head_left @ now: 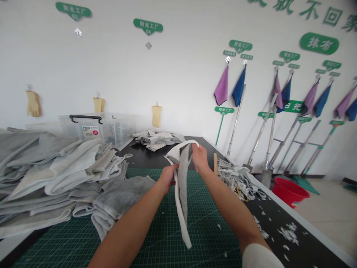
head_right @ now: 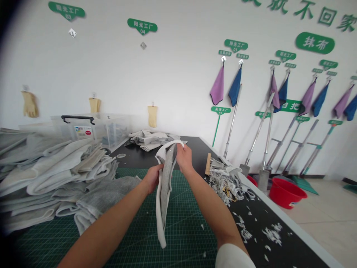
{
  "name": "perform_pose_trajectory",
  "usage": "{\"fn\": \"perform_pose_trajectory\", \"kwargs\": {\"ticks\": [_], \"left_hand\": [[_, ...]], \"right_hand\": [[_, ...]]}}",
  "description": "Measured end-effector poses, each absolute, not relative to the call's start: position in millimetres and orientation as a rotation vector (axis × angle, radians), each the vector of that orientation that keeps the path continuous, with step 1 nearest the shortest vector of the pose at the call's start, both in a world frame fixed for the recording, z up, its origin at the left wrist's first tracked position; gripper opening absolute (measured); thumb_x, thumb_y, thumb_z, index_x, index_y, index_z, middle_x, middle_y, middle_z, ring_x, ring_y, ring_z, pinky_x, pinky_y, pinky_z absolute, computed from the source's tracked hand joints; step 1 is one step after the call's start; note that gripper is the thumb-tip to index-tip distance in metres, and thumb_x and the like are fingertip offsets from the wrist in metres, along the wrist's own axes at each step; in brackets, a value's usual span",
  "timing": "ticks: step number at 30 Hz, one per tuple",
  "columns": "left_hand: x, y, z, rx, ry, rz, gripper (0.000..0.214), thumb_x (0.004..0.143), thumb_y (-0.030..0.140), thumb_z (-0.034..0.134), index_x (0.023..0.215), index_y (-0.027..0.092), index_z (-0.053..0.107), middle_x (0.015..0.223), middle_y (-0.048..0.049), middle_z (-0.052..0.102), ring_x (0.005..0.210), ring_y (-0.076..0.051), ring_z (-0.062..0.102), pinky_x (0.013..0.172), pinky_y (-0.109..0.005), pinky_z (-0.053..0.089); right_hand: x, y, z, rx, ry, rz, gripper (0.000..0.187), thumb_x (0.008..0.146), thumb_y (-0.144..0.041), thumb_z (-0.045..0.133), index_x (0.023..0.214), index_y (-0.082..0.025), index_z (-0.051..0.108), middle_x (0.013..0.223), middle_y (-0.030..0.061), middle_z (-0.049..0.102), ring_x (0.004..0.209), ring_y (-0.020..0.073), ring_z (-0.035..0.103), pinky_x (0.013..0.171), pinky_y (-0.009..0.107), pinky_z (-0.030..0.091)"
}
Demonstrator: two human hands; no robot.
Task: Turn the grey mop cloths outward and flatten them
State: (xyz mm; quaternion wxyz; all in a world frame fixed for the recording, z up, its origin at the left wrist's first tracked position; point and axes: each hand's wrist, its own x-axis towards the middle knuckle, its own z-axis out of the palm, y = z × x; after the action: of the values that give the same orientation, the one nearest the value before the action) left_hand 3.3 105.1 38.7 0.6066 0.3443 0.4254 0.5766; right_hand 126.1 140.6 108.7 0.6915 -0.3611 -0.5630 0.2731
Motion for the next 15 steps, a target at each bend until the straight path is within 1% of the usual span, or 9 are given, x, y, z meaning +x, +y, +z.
{"fn": "perform_pose_trajectory", "kwargs": {"ticks": [2,4,9,12,15], "left_hand": [[2.7,104.5,43.7,0.835,0.934,1.415,0.027,0.062,0.032,0.071,0.079,0.011,0.066,0.063,-0.0045,0.064,0.054,-0.019,0.060,0.052,-0.029,0.047],[0.6,105.1,50.0,0.857,0.892,1.515,0.025,0.060,0.027,0.070,0.080,0.012,0.066,0.066,-0.0034,0.065,0.058,-0.018,0.061,0.056,-0.028,0.047],[-16.0,108.9,68.1,0.847,0.857,1.706,0.028,0.055,0.019,0.066,0.083,0.015,0.065,0.068,0.0001,0.066,0.065,-0.017,0.062,0.065,-0.028,0.048],[-33.3,108.8,80.0,0.834,0.868,1.747,0.028,0.054,0.018,0.066,0.082,0.016,0.064,0.065,0.0009,0.065,0.064,-0.018,0.063,0.066,-0.030,0.048],[-51.5,103.9,93.6,0.872,0.888,1.726,0.027,0.051,0.017,0.068,0.078,0.014,0.064,0.060,0.0000,0.064,0.061,-0.020,0.063,0.062,-0.032,0.049]], "right_hand": [[130.3,145.8,107.8,-0.818,-1.192,0.647,0.035,0.080,-0.049,0.049,0.070,-0.016,0.054,0.058,-0.0027,0.048,0.054,0.0119,0.042,0.048,0.022,0.033],[133.6,149.3,106.8,-0.825,-1.143,0.687,0.036,0.078,-0.050,0.050,0.071,-0.016,0.055,0.056,-0.0028,0.048,0.052,0.0122,0.043,0.046,0.022,0.033],[137.8,150.3,105.8,-0.801,-1.078,0.800,0.035,0.075,-0.050,0.055,0.068,-0.016,0.056,0.054,-0.0022,0.052,0.050,0.0132,0.048,0.046,0.024,0.036],[141.6,145.3,108.0,-0.769,-1.092,0.879,0.033,0.072,-0.048,0.060,0.064,-0.016,0.057,0.050,-0.0016,0.053,0.049,0.0146,0.051,0.046,0.025,0.039],[148.3,132.8,111.4,-0.695,-1.139,0.946,0.032,0.070,-0.047,0.064,0.063,-0.015,0.060,0.048,0.0001,0.054,0.052,0.0178,0.056,0.050,0.028,0.044]]}}
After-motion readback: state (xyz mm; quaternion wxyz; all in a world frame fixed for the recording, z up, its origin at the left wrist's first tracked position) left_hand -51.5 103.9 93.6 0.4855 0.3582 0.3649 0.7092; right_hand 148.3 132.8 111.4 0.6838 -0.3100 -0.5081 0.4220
